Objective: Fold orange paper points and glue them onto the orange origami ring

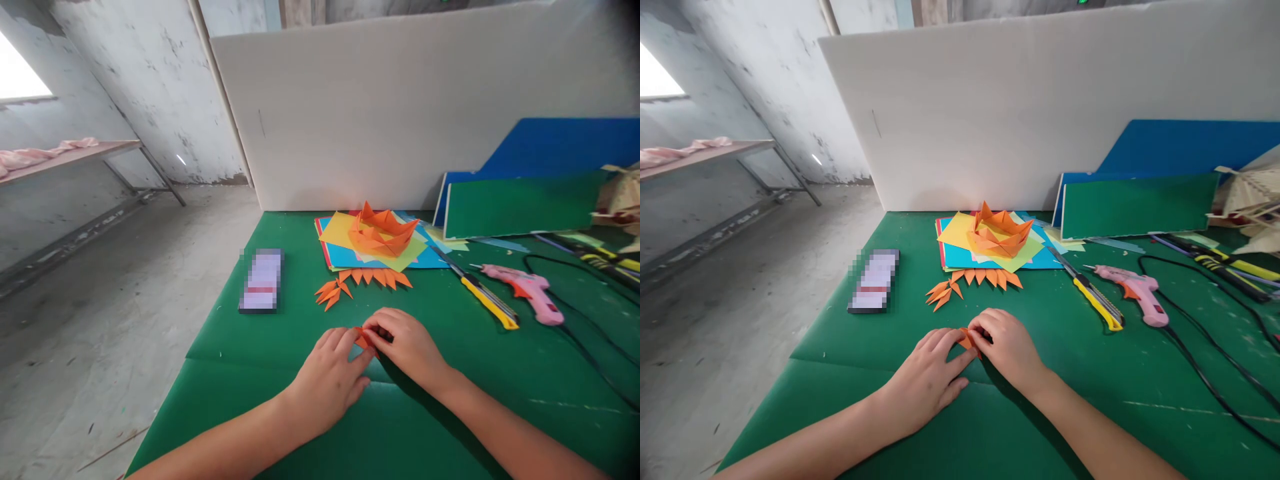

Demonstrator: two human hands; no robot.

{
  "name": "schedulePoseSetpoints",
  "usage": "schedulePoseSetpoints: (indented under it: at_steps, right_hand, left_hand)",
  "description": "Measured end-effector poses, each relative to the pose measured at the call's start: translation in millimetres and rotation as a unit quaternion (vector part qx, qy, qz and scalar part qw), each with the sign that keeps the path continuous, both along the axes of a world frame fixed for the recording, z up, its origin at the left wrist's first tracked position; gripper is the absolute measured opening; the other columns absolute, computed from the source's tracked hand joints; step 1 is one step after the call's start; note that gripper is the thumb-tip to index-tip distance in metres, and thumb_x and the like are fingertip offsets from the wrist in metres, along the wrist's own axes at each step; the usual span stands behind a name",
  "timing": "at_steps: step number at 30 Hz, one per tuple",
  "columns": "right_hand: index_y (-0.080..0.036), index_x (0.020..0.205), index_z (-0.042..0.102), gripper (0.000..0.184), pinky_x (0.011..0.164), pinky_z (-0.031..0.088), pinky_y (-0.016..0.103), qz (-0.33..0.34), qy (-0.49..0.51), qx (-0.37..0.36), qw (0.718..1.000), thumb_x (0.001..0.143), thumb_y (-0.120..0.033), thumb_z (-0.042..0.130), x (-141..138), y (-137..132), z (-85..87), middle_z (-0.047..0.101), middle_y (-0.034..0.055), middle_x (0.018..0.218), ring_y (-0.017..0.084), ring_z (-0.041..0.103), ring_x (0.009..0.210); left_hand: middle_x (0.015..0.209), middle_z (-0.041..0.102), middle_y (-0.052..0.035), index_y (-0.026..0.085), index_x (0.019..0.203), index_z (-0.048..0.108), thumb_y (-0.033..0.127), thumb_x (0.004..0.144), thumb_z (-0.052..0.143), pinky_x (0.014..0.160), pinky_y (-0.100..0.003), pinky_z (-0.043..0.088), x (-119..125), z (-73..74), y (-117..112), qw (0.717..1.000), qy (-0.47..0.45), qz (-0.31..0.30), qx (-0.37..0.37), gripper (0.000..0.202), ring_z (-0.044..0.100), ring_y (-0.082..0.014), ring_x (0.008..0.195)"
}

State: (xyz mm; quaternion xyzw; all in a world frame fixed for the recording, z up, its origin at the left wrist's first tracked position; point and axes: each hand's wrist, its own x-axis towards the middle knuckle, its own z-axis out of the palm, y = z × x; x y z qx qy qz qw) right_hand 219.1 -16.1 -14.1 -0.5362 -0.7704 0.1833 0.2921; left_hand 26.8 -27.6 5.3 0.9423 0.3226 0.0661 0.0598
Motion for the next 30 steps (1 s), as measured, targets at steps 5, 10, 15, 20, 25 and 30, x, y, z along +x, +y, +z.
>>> schedulePoseSetpoints:
  at_steps: [5,10,15,20,25,30]
  right_hand:
    - [-0.020,0.086,0.065,0.017,0.070,0.044,0.030,0.058,-0.017,0.061,0.996,0.095,-0.019,0.050,4,-1,-4.9,0.065,0.0028,0.082,0.017,0.059,0.079]
    - [-0.019,0.092,0.066,0.022,0.072,0.045,0.031,0.108,-0.053,0.103,0.987,0.097,-0.019,0.045,9,2,-6.2,0.065,0.0056,0.086,0.018,0.058,0.081]
    - [-0.020,0.096,0.067,0.024,0.073,0.046,0.030,0.137,-0.070,0.104,0.983,0.098,-0.020,0.044,13,5,-5.1,0.065,0.0062,0.089,0.018,0.058,0.083]
    - [-0.020,0.097,0.067,0.024,0.074,0.046,0.029,0.160,-0.068,0.091,0.981,0.098,-0.020,0.043,17,7,-3.8,0.065,0.0060,0.090,0.018,0.057,0.084]
    - [-0.019,0.093,0.068,0.025,0.074,0.045,0.029,0.159,-0.084,0.082,0.980,0.098,-0.020,0.043,17,7,-1.7,0.064,0.0063,0.088,0.018,0.057,0.083]
    - [-0.019,0.094,0.068,0.026,0.073,0.045,0.029,0.172,-0.092,0.071,0.978,0.098,-0.019,0.042,17,9,1.3,0.063,0.0058,0.086,0.017,0.056,0.082]
  left_hand:
    - [0.127,0.046,-0.0112,0.026,0.128,0.048,0.038,0.089,0.055,0.097,-0.045,0.043,-2,0.2,-2,1.000,-0.002,0.019,0.007,0.041,0.045,-0.0282,0.115]
    - [0.127,0.046,-0.0113,0.027,0.125,0.052,0.040,0.090,0.053,0.097,-0.047,0.042,-3,-0.7,-1,1.000,-0.001,0.018,0.012,0.038,0.044,-0.0289,0.115]
    - [0.125,0.047,-0.0109,0.027,0.126,0.052,0.041,0.090,0.052,0.095,-0.047,0.042,-3,1.9,0,1.000,0.004,0.015,0.005,0.038,0.045,-0.0289,0.113]
    - [0.128,0.046,-0.0112,0.029,0.127,0.051,0.041,0.091,0.051,0.094,-0.048,0.041,-4,3.3,0,1.000,-0.003,0.016,-0.004,0.039,0.044,-0.0294,0.115]
    - [0.137,0.042,-0.0098,0.030,0.127,0.051,0.043,0.093,0.047,0.095,-0.048,0.040,-5,0.7,0,1.000,-0.007,0.013,0.001,0.036,0.043,-0.0295,0.118]
    - [0.136,0.044,-0.0095,0.030,0.127,0.051,0.044,0.093,0.046,0.096,-0.048,0.040,-5,-0.4,0,1.000,-0.001,0.013,0.005,0.037,0.042,-0.0293,0.118]
